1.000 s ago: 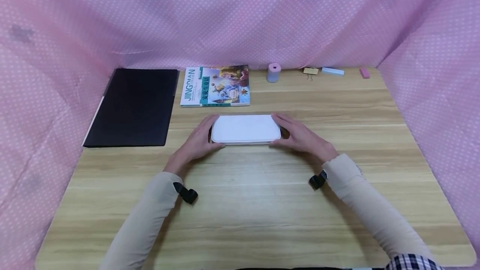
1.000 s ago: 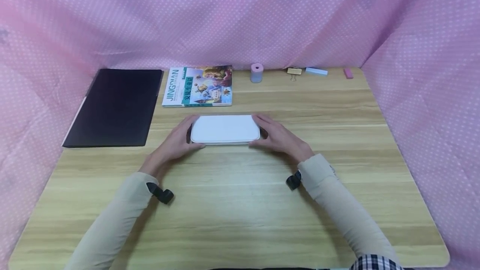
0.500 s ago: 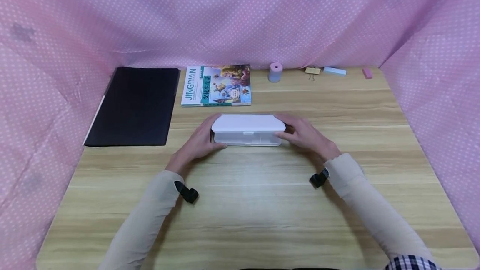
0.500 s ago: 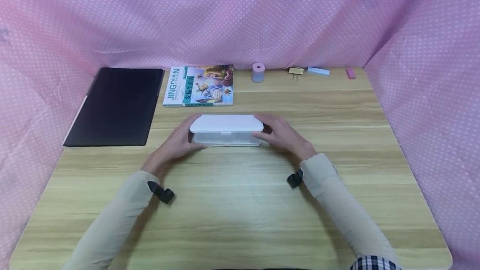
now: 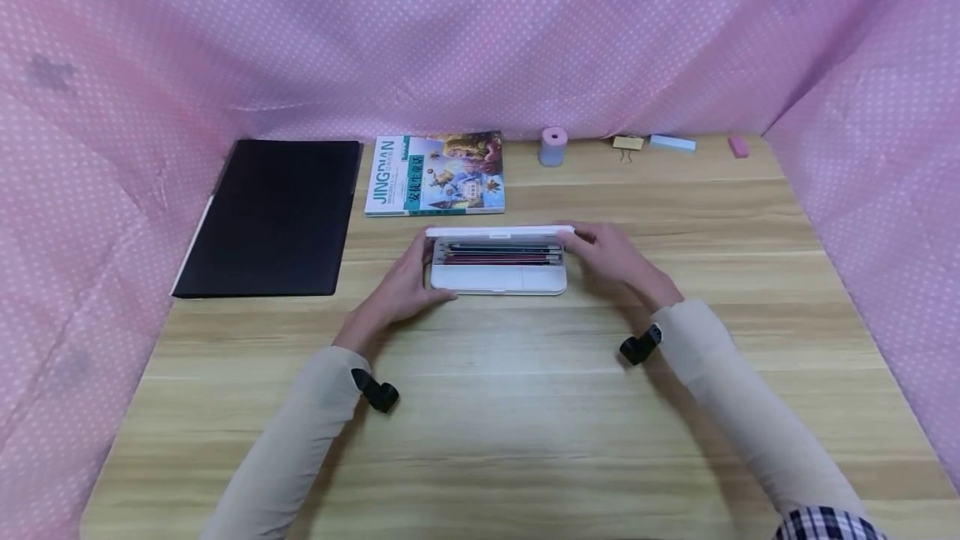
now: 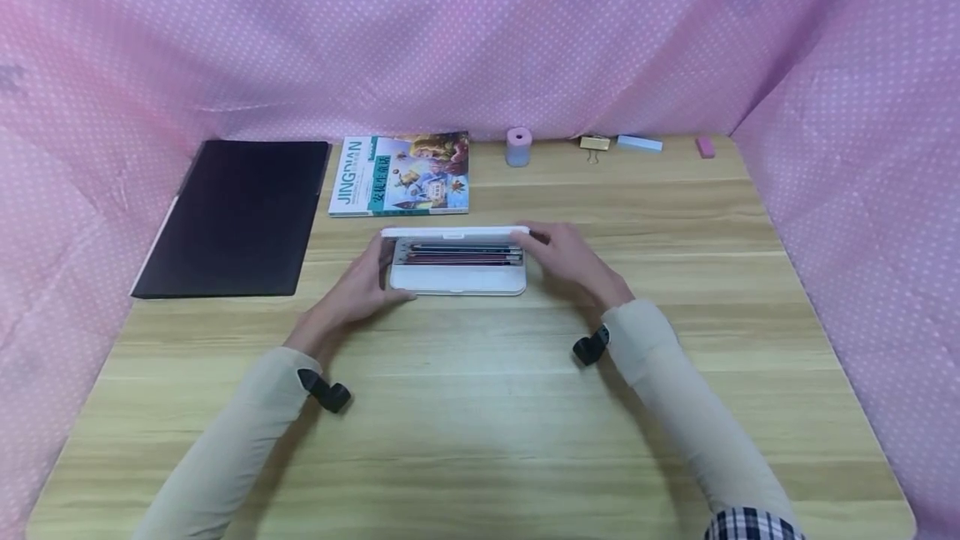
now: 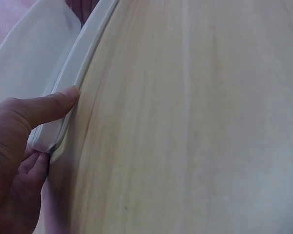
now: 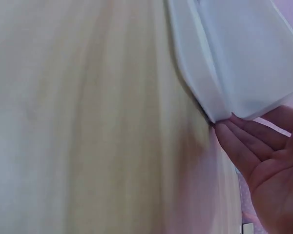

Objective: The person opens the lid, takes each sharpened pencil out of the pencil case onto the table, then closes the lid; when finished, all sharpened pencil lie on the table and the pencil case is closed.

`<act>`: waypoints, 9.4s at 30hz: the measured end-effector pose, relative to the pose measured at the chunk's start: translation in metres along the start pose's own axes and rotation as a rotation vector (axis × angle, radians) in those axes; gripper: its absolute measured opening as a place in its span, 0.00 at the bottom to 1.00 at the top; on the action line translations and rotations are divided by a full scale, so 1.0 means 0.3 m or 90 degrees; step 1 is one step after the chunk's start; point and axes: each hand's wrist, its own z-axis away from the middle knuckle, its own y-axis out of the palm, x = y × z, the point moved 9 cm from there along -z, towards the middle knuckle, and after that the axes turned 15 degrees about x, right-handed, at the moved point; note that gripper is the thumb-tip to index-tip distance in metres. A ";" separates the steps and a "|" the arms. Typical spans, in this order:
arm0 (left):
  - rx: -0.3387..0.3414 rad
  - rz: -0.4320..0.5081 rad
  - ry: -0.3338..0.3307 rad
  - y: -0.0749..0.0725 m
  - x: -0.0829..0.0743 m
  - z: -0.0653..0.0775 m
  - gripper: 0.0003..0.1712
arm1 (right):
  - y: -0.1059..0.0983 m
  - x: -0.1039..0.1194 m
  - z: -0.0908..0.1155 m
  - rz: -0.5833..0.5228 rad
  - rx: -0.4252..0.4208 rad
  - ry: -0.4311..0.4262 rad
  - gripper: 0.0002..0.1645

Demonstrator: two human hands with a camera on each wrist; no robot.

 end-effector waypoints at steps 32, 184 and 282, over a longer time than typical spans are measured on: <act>0.037 -0.064 -0.034 0.000 -0.004 0.004 0.62 | -0.019 -0.092 -0.074 -0.358 -0.117 0.075 0.14; 0.023 -0.012 -0.027 0.001 0.001 0.009 0.56 | -0.380 -0.361 0.161 0.184 -0.131 0.004 0.09; 0.029 -0.014 -0.041 0.004 0.007 0.011 0.56 | 0.088 0.152 -0.018 0.234 -0.004 -0.189 0.13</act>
